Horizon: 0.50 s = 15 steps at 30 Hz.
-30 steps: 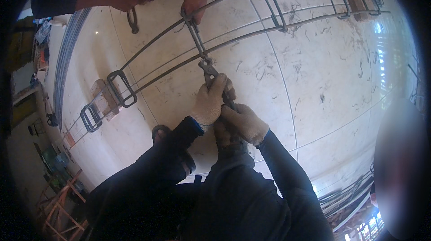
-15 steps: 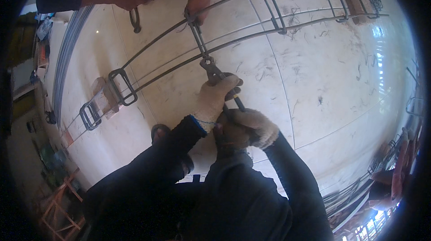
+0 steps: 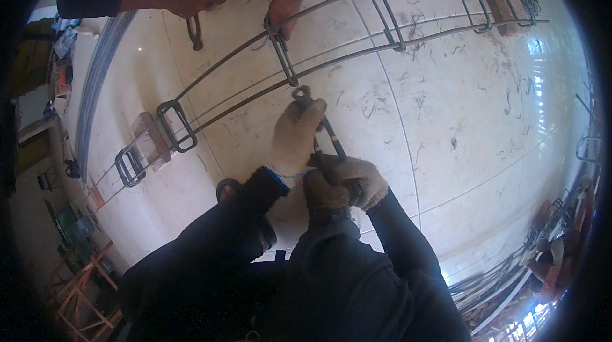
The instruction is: The person assembles a metal frame by tying metal rods together with wire. They use pliers to twist and secure the wire at multiple points along the frame.
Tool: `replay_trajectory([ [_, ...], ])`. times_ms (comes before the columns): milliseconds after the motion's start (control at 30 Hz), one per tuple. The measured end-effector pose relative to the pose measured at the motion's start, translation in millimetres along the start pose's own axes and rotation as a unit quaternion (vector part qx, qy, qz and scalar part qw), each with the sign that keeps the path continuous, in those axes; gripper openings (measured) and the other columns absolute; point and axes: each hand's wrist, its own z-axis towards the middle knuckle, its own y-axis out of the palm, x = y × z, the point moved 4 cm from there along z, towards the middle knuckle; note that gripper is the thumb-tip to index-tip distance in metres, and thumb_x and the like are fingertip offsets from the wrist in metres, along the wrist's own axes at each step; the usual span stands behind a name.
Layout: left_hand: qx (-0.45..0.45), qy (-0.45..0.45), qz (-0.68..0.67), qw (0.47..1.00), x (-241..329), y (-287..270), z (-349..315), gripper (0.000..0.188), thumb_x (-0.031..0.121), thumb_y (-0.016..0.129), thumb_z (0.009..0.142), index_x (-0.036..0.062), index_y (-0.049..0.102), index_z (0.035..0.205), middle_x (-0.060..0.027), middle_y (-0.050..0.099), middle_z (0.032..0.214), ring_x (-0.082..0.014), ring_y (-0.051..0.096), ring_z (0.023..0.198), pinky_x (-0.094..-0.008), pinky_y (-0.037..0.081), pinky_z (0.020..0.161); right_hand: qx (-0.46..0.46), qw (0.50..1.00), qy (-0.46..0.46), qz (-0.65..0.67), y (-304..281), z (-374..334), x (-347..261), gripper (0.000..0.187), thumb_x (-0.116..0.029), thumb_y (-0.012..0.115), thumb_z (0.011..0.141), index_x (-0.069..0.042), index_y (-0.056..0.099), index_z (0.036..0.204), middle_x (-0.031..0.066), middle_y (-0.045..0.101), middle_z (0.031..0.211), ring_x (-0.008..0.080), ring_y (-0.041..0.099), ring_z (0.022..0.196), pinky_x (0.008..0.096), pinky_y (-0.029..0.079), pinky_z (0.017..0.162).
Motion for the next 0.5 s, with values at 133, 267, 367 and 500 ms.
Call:
replay_trajectory([
  [133,-0.167,-0.081,0.089,0.978,-3.0,-13.5,3.3,0.047,0.043,0.07,0.104,-0.0022,0.07,0.118,-0.0178,0.076,0.095,-0.0296,0.075,0.09,-0.0421,0.057,0.082,-0.006,0.998,0.013,-0.059,6.0,-8.2,-13.8,0.048,-0.017,0.068,0.098,0.005,0.069,0.14,0.017,0.073,0.133,0.0236,0.069,0.123,0.0357,0.053,0.106],
  [267,-0.252,-0.075,0.174,0.949,-0.7,-17.1,-13.0,0.049,0.043,0.071,0.103,-0.0001,0.071,0.127,-0.0193,0.078,0.106,-0.0324,0.077,0.103,-0.0434,0.06,0.093,0.097,0.953,-0.082,-0.275,-2.4,-15.6,-6.4,0.05,-0.005,0.063,0.097,0.005,0.063,0.146,0.0189,0.074,0.132,0.0255,0.069,0.125,0.0375,0.054,0.107],
  [367,-0.22,0.126,0.375,0.892,19.9,-36.1,-25.5,0.047,0.041,0.071,0.102,0.003,0.072,0.129,-0.0185,0.078,0.117,-0.0362,0.075,0.112,-0.048,0.058,0.103,0.297,0.872,-0.099,-0.377,-9.5,-36.3,-11.2,0.058,0.006,0.057,0.094,0.003,0.058,0.152,0.0228,0.071,0.136,0.0337,0.07,0.127,0.043,0.054,0.109],
  [500,-0.213,0.277,0.458,0.818,62.9,-104.1,-36.3,0.034,0.024,0.078,0.094,0.0096,0.074,0.125,-0.0138,0.076,0.121,-0.0359,0.072,0.116,-0.0492,0.054,0.104,0.45,0.625,-0.203,-0.605,-37.4,-52.7,-19.6,0.069,0.012,0.057,0.089,0.0,0.054,0.156,0.0288,0.063,0.142,0.0459,0.063,0.133,0.0511,0.054,0.112],
])
